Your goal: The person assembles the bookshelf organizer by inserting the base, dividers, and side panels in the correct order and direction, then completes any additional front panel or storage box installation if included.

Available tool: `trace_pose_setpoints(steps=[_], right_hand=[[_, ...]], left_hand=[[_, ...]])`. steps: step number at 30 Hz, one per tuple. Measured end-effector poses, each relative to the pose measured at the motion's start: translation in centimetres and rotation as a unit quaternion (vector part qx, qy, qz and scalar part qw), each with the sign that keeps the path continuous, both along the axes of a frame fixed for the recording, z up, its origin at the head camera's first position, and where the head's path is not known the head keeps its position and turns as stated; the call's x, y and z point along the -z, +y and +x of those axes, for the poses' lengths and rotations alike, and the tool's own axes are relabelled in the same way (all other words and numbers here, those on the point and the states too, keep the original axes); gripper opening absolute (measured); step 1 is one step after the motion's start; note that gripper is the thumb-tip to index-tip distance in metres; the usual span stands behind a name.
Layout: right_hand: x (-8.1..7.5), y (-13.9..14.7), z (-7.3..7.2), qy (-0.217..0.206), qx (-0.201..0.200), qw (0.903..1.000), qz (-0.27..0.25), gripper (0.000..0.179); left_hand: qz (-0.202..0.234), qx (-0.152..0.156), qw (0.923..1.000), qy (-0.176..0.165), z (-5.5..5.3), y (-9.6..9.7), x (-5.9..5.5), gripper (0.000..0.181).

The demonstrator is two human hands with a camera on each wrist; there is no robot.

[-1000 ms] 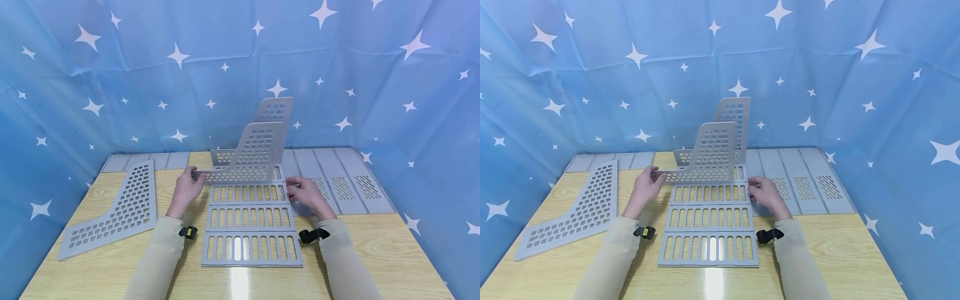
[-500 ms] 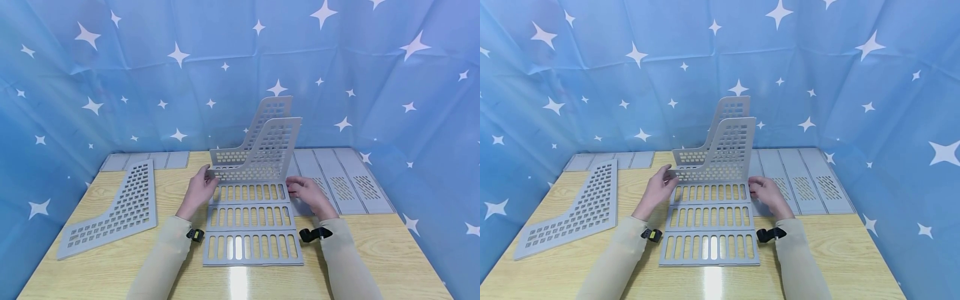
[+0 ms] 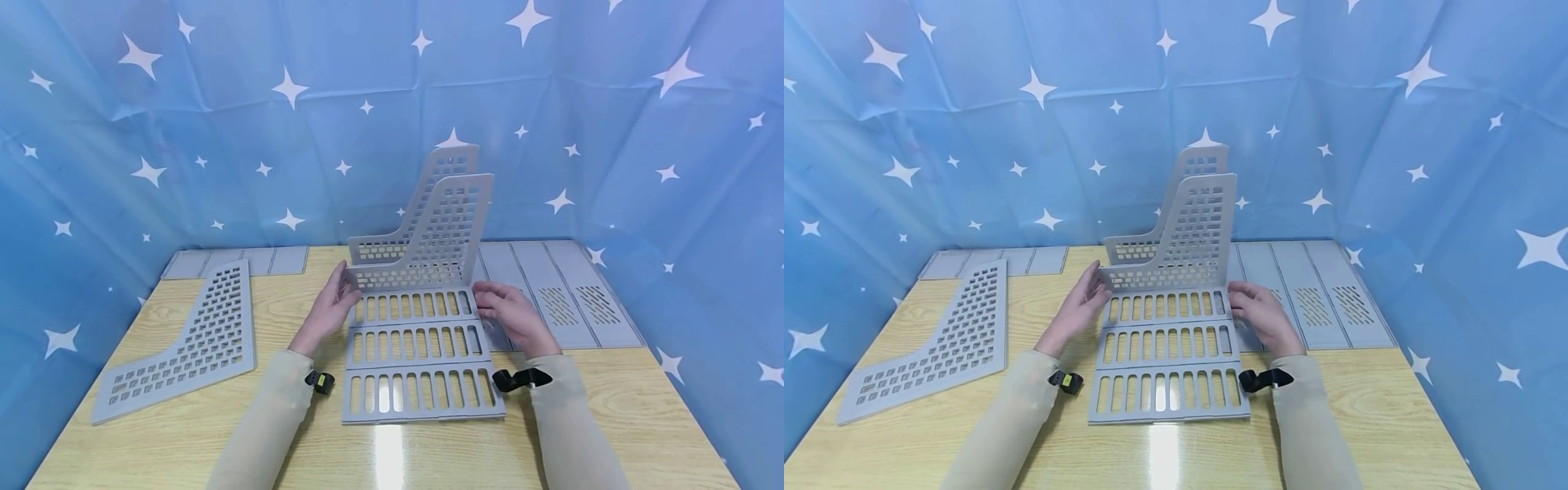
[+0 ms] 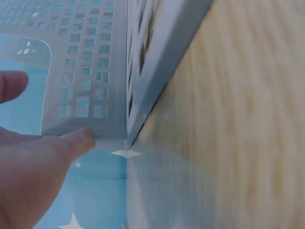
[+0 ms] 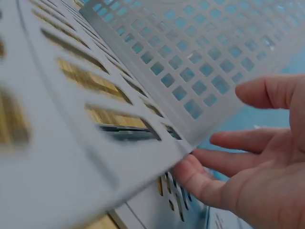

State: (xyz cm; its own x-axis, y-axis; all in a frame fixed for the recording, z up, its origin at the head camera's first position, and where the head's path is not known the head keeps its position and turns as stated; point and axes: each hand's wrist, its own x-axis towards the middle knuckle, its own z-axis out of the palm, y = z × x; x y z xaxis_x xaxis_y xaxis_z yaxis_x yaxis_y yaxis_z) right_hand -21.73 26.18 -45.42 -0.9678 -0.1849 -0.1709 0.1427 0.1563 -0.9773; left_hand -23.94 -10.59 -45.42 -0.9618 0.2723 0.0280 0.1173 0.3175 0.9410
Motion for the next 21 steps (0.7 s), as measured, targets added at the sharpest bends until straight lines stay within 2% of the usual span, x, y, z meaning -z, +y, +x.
trace_pose_setpoints(steps=[5, 10, 14, 17, 21], right_hand=[[0.1, -0.1, 0.0, 0.014, 0.006, 0.9998, -0.014, 0.056], [0.2, -0.2, 0.0, 0.029, 0.005, 0.9989, -0.037, 0.057], [0.3, 0.0, 0.0, 0.022, -0.001, 0.9979, -0.061, 0.058], [0.4, 0.1, 0.0, 0.014, -0.004, 0.998, -0.061, 0.057], [0.6, 0.5, 0.1, 0.03, -0.012, 0.9994, 0.01, 0.055]], left_hand=[[0.037, 0.008, 0.9991, -0.018, -0.7, -0.2, 0.4, 0.077], [0.04, 0.008, 0.9991, -0.012, -1.5, -0.2, 0.4, 0.079], [0.042, 0.016, 0.999, -0.009, -2.0, -0.3, 0.4, 0.081], [0.012, 0.01, 0.9999, -0.007, -1.9, -0.4, 0.2, 0.083], [-0.072, -0.01, 0.9973, 0.003, -0.9, -1.2, -0.6, 0.083]])
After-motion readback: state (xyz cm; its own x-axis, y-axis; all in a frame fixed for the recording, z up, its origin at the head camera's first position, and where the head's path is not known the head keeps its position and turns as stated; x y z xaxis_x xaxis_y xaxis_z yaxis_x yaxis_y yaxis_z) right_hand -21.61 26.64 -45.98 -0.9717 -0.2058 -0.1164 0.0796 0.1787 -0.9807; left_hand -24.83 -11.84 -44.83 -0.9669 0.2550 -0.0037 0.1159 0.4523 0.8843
